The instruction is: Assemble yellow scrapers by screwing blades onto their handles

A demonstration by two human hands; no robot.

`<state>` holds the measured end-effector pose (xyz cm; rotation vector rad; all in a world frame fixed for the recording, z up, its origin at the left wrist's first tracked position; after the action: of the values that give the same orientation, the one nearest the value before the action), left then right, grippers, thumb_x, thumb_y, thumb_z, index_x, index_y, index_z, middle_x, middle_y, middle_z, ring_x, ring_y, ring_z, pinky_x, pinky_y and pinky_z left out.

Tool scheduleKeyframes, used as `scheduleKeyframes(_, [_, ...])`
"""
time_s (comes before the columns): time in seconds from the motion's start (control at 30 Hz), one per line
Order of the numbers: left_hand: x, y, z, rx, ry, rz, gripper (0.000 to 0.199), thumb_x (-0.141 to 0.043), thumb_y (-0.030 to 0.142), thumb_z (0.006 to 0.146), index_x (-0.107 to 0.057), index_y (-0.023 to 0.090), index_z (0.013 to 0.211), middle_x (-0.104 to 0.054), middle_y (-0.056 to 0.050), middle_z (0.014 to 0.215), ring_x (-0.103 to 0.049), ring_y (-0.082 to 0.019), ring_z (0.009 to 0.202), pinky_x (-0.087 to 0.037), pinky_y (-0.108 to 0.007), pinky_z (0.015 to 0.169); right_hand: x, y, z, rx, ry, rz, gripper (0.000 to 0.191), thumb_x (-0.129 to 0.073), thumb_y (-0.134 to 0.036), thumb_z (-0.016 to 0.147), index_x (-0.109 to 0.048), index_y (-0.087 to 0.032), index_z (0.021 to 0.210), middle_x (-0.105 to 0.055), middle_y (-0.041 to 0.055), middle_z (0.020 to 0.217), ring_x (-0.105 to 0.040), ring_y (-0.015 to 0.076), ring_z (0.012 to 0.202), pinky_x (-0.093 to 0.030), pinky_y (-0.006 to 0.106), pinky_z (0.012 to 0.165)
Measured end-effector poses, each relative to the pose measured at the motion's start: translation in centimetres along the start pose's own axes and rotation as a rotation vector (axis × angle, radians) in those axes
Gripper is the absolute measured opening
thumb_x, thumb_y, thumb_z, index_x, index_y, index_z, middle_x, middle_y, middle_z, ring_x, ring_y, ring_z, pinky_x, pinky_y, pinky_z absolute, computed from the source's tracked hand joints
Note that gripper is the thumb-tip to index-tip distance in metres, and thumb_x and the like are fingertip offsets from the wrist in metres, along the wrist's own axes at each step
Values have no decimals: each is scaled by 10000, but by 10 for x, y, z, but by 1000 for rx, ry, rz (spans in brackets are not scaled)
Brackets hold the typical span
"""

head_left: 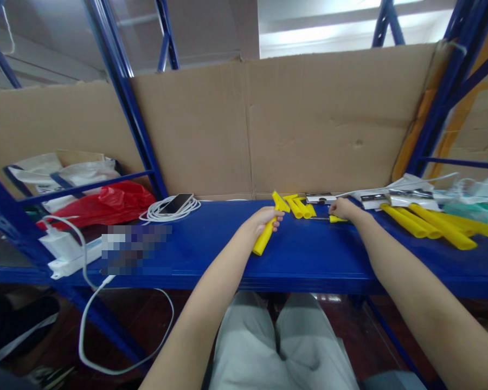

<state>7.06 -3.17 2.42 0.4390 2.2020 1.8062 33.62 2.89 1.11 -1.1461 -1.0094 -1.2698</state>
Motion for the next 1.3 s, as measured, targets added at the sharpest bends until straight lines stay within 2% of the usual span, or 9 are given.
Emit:
scheduleKeyframes(0.17, [0,0,0,1,-8,-3,177,-419,30,852,-402,175,752,-390,84,510,-306,-25,313,-233,-152,343,0,1,-1,-34,14,19,201,-541,-92,745,-737,-127,771,-724,140,899,-679,238,873,-490,248,736])
scheduleKeyframes(0.27, [0,0,0,0,-17,-5,176,-421,37,854,-398,178,751,-392,83,516,-312,-26,314,-236,-151,343,4,-3,-4,-51,98,108,191,-530,-102,765,-717,-111,803,-717,156,897,-674,239,871,-490,263,747])
scheduleKeyframes(0.37, [0,1,-1,-4,-23,-12,173,-425,46,853,-393,180,749,-389,83,520,-315,-27,316,-239,-149,339,12,-20,-9,14,227,290,179,-521,-154,805,-689,-110,846,-710,149,903,-662,218,857,-487,276,767])
scheduleKeyframes(0.5, [-1,2,-1,-5,-32,-43,172,-418,44,851,-389,183,754,-385,83,523,-302,-24,311,-229,-144,333,18,-56,-18,173,300,598,145,-520,-191,811,-650,-134,837,-700,93,841,-638,161,746,-499,264,710])
scheduleKeyframes(0.6, [-1,3,-2,-7,-56,-51,171,-415,47,854,-388,184,754,-383,82,519,-305,-25,309,-235,-144,331,15,-81,-23,302,274,759,123,-557,-253,794,-624,-150,797,-679,60,767,-609,141,671,-501,259,653])
scheduleKeyframes(0.73, [-3,4,-5,-21,-104,-55,167,-418,43,850,-396,183,761,-394,78,522,-315,-27,308,-246,-147,330,11,-96,-29,368,223,888,224,-640,-383,736,-595,-164,723,-635,33,675,-570,127,596,-483,243,561])
scheduleKeyframes(0.87, [-5,6,-8,-38,-116,-49,157,-419,41,856,-403,180,783,-400,81,519,-319,-24,309,-242,-143,334,11,-99,-33,349,180,990,267,-684,-407,694,-567,-168,671,-599,12,612,-532,102,539,-456,219,518])
scheduleKeyframes(1.1, [-7,6,-9,-53,-125,-31,142,-423,56,859,-415,178,786,-396,79,520,-307,-22,306,-245,-145,330,12,-103,-38,292,131,1062,180,-695,-269,693,-560,-161,644,-600,4,612,-517,77,524,-435,191,513])
scheduleKeyframes(1.3, [-7,7,-10,-101,-138,-19,146,-480,63,844,-417,184,790,-390,86,515,-318,-19,312,-238,-134,334,11,-104,-36,306,167,1075,275,-712,-368,665,-518,-174,654,-562,-12,611,-495,78,522,-429,199,495])
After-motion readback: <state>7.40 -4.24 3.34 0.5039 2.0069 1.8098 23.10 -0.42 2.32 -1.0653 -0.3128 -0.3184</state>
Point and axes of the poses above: each hand's wrist, its own z-axis towards the middle knuckle, its own x-axis out of the back of the hand, y = z × x, the point moved 3 cm from there along z, towards the middle knuckle
